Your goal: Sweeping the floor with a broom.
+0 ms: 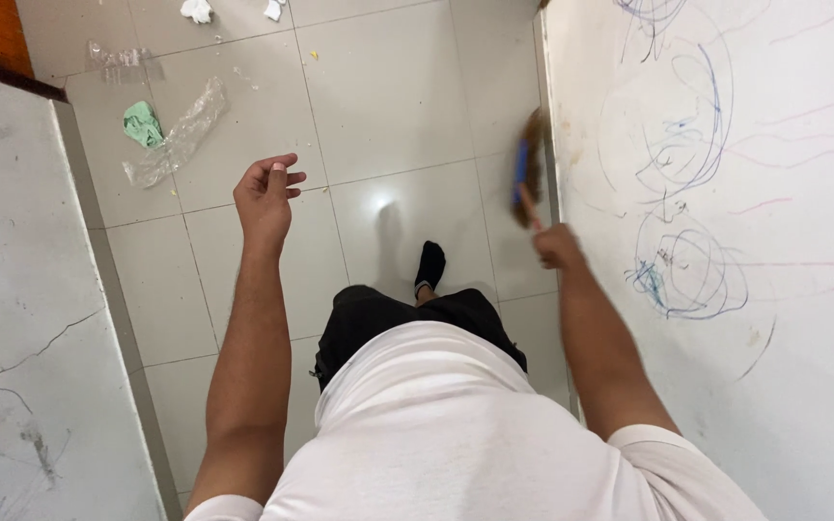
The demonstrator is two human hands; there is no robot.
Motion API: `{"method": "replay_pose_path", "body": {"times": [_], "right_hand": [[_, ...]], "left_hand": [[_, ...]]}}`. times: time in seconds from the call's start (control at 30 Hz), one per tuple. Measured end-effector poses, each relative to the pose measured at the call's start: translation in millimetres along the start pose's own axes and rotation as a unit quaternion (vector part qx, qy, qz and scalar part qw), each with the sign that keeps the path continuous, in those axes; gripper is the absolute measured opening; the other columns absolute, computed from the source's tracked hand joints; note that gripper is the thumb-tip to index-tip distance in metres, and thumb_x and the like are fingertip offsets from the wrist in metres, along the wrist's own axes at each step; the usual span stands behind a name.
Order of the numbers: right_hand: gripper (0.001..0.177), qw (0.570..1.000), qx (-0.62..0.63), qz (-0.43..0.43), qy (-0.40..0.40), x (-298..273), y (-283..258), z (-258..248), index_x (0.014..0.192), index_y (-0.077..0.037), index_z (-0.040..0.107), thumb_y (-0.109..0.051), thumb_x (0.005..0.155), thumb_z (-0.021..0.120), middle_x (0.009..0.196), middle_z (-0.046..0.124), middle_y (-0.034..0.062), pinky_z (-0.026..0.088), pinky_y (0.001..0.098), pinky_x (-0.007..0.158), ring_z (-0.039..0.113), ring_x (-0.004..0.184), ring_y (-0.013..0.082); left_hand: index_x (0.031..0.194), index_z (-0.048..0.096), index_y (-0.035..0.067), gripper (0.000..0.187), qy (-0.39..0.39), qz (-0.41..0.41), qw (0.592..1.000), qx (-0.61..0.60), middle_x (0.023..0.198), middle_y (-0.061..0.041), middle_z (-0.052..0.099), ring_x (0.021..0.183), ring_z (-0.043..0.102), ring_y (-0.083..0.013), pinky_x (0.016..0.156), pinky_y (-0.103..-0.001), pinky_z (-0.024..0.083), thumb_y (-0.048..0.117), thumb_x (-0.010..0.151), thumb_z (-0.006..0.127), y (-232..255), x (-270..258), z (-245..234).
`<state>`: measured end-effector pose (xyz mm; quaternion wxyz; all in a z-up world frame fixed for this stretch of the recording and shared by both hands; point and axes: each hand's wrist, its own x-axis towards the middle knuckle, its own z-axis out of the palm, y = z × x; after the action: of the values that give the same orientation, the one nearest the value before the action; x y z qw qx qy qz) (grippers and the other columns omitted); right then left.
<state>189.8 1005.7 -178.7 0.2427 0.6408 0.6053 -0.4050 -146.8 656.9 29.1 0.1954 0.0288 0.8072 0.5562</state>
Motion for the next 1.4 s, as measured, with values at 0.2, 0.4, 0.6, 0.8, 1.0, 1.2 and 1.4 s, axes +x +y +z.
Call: {"method": "replay_pose_path", "body": {"times": [0.2,0.4,0.6,0.8,1.0,1.2,1.4], "right_hand": [[0.034,0.979,0.099,-0.038,-0.174,-42,-79,43,0.09,0.005,0.06,-0.027,0.099,0.065,0.071,0.055,0.0074,0.038,0.0292,0.042,0.043,0.052,0.0138],[0.033,0.976,0.159,-0.076,-0.131,-51,-82,5,0.124,-0.011,0.068,-0.012,0.092,0.062,0.073,0.061,0.0037,0.038,0.0261,0.042,0.045,0.052,0.0093],[0.03,0.991,0.123,-0.038,-0.046,-30,-72,-68,0.124,-0.004,0.068,-0.016,0.096,0.063,0.073,0.057,0.0054,0.034,0.0286,0.041,0.043,0.051,0.0128],[0.023,0.999,0.008,0.044,0.02,41,-112,-60,0.102,0.008,0.063,-0.015,0.097,0.063,0.071,0.063,0.0132,0.048,0.0304,0.042,0.056,0.05,0.0167],[0.028,0.974,-0.176,-0.092,-0.112,27,-263,9,0.102,0.012,0.059,-0.015,0.095,0.059,0.07,0.057,0.0148,0.04,0.0374,0.044,0.053,0.052,0.0214],[0.02,0.972,-0.078,-0.069,-0.209,13,-381,73,0.098,0.01,0.058,-0.01,0.098,0.055,0.071,0.057,0.0123,0.041,0.034,0.043,0.051,0.053,0.0179],[0.025,0.961,0.065,-0.09,-0.251,5,-405,33,0.12,0.0,0.064,-0.012,0.099,0.057,0.074,0.056,0.003,0.04,0.025,0.044,0.045,0.054,0.0082]], "left_hand": [[0.111,0.07,0.003,0.023,-0.012,0.008,0.998,-0.056,0.118,-0.009,0.075,0.097,0.075,-0.0179,0.079,-0.031,0.059,0.013,0.105,0.05,5,5,8],[0.111,0.07,0.005,0.023,0.008,-0.012,1.0,-0.014,0.115,-0.007,0.076,0.096,0.075,-0.0153,0.077,-0.029,0.06,0.015,0.105,0.05,13,31,13],[0.112,0.07,0.003,0.023,-0.025,0.009,0.997,-0.079,0.116,-0.008,0.075,0.094,0.074,-0.0156,0.076,-0.028,0.057,0.015,0.106,0.051,-1,88,28],[0.112,0.071,0.005,0.024,-0.021,-0.039,0.998,-0.038,0.114,-0.005,0.076,0.094,0.074,-0.0128,0.077,-0.029,0.059,0.017,0.105,0.05,26,157,44],[0.112,0.07,0.004,0.024,-0.015,-0.016,0.997,-0.08,0.113,-0.007,0.075,0.094,0.074,-0.0154,0.077,-0.03,0.058,0.016,0.106,0.051,33,243,37],[0.112,0.071,0.005,0.025,-0.017,-0.029,0.997,-0.071,0.115,-0.005,0.076,0.094,0.074,-0.0137,0.077,-0.029,0.059,0.018,0.105,0.05,65,287,37],[0.111,0.071,0.004,0.023,0.002,-0.017,0.995,-0.098,0.115,-0.006,0.075,0.094,0.075,-0.0144,0.077,-0.03,0.059,0.016,0.105,0.052,69,313,26]]}}
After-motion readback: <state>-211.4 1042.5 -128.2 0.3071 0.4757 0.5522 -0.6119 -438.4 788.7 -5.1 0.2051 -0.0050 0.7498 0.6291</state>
